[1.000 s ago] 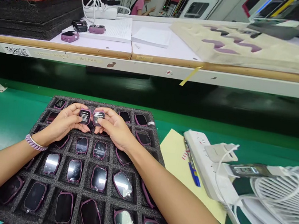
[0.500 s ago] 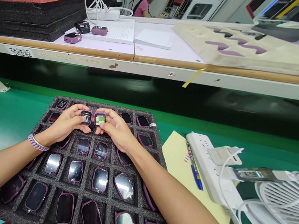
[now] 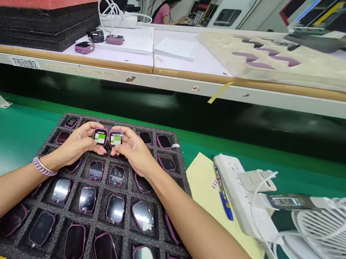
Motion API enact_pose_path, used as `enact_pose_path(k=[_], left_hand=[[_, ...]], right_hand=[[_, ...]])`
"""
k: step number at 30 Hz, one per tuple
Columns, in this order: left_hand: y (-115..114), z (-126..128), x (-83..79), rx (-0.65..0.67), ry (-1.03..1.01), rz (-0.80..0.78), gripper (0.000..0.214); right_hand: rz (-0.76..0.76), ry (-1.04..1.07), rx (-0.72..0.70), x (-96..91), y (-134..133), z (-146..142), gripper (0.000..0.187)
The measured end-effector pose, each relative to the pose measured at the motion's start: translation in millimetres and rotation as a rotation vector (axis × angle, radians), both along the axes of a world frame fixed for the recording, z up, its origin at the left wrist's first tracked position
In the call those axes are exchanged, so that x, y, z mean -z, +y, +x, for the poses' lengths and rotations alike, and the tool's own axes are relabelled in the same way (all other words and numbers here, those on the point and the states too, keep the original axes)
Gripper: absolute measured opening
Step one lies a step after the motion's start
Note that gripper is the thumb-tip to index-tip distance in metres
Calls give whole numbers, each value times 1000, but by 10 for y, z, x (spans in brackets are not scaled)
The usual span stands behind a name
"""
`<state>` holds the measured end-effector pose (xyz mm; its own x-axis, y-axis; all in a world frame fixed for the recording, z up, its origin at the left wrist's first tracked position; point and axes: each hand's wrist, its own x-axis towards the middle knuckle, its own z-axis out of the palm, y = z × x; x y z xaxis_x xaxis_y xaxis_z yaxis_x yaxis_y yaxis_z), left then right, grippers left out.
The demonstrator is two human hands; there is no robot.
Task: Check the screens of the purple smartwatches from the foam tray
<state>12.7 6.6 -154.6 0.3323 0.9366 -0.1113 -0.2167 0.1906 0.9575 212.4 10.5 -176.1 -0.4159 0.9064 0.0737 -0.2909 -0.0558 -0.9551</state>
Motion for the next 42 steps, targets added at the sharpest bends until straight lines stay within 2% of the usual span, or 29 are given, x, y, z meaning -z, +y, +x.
enact_pose_path(k=[42], left_hand=[[41,0,83,-19,47,26,53]], right_hand=[[-64,77,-30,29,26,20,55]])
